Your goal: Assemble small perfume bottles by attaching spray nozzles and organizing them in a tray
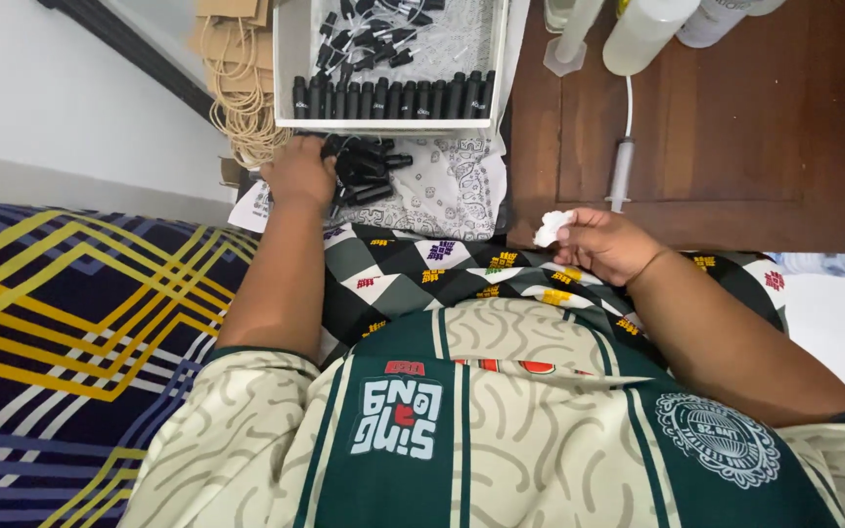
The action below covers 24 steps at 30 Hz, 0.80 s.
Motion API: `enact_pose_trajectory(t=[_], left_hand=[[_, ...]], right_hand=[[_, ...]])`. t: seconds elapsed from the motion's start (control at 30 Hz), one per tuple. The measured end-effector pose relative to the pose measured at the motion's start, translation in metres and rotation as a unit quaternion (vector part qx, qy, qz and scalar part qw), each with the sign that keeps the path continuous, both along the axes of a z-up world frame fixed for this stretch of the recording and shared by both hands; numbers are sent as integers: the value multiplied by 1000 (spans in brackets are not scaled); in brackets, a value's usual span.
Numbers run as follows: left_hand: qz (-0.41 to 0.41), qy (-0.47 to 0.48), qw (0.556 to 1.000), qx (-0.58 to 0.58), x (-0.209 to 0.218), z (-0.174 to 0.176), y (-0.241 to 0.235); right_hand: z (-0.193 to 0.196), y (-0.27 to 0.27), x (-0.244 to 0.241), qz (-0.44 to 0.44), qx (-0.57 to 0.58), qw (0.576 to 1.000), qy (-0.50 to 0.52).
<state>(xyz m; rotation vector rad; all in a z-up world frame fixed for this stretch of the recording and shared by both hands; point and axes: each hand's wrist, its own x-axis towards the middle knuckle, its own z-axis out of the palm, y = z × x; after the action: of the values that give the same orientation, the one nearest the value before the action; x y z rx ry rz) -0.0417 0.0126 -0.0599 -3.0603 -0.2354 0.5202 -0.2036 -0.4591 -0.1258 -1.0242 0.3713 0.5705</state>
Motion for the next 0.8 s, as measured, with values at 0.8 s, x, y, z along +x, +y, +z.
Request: enact_pose_trajectory(t=[0.8], left_hand=[[211,128,536,-808,-176,164,-197]], right_hand=[[138,42,-58,-134,42,966,-219]])
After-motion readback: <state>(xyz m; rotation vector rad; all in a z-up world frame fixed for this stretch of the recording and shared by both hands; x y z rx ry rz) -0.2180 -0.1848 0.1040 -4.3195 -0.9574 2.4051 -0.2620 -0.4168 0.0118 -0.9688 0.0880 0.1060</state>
